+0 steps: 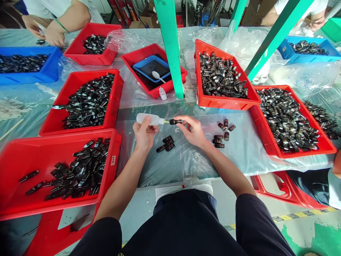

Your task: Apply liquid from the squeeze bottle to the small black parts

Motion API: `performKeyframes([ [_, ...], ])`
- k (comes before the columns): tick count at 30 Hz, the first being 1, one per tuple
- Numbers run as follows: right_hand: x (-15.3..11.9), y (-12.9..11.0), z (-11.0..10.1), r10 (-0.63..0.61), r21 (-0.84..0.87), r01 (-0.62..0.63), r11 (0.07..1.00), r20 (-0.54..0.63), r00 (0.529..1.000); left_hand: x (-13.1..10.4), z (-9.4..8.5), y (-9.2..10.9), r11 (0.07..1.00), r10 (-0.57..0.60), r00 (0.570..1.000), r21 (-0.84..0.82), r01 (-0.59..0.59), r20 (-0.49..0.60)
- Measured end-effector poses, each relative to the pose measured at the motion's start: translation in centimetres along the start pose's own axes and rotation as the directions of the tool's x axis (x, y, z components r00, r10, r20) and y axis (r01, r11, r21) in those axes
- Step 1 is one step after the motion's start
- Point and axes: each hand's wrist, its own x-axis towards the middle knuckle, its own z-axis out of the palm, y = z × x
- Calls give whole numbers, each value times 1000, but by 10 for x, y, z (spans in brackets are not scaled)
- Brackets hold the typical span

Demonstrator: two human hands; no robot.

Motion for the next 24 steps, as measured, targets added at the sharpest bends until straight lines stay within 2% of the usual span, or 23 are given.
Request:
performKeyframes([
  [14, -2, 5, 5, 41, 40, -39, 998, -47, 998, -5, 7, 0, 999, -21, 998, -27, 20, -54],
  [19, -4, 6, 8, 39, 73, -35, 997, -51, 998, -6, 6, 0, 997, -5, 999, -73, 2, -39],
  [24, -4, 6, 6, 40, 74, -36, 997, -54, 998, -5, 5, -1, 994, -54, 998, -92, 51, -31],
])
